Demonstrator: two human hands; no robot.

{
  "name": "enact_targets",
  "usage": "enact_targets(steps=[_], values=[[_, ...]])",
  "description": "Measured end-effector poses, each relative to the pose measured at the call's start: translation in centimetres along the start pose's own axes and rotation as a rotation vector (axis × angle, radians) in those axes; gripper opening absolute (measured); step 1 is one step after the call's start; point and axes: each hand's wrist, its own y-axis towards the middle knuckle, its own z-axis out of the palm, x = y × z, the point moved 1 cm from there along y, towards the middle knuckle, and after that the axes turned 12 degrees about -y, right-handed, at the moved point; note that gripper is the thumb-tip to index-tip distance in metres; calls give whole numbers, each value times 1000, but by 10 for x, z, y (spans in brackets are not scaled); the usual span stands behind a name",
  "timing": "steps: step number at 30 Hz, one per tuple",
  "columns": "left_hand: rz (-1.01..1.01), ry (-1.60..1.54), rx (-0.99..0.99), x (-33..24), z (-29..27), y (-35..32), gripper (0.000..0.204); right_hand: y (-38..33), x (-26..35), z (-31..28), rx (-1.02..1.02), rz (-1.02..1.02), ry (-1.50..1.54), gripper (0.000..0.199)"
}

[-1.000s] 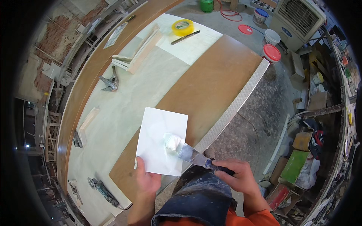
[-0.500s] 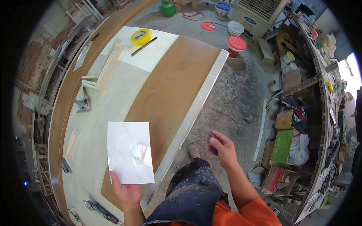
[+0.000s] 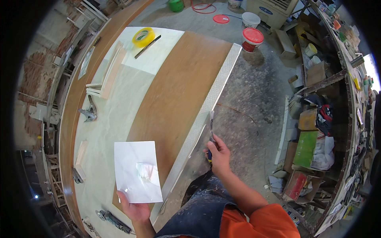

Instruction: The person reviews a document, then uses a putty knife to apply a white adhesive along the edge of a long wooden board. They later mix a white paste on a small tile and apply it to the board edge with a brush.

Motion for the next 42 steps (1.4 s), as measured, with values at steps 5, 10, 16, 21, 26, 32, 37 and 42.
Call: enact_targets(steps=[5,10,16,21,26,32,37,42], values=[[5,17,-9,-5,-9,-9,69,-17,-22,4,-38,-22,-45,43],[-22,8,46,-15,-24,-21,68,-23,-44,1,-81,-45,-107,43],[-86,-102,143,-44,-74,-46,67,-78,-27,1,-45,-60,-99,45],[-76,-110,153,-82,-149,-71,68,-223,14,25,648,-322,-710,43],[-87,-182,152,-121,-223,-105,69,-320,0,73,724,-562,-1068,37],[-36,-131,163,-141,-267,-123,67,-375,-26,92,651,-866,-1271,35],[-37,-103,163,-139,-277,-124,66,-353,-35,64,375,-759,-1253,33],[-124,-197,277,-140,-264,-113,68,-260,-54,30,114,-124,-315,44]])
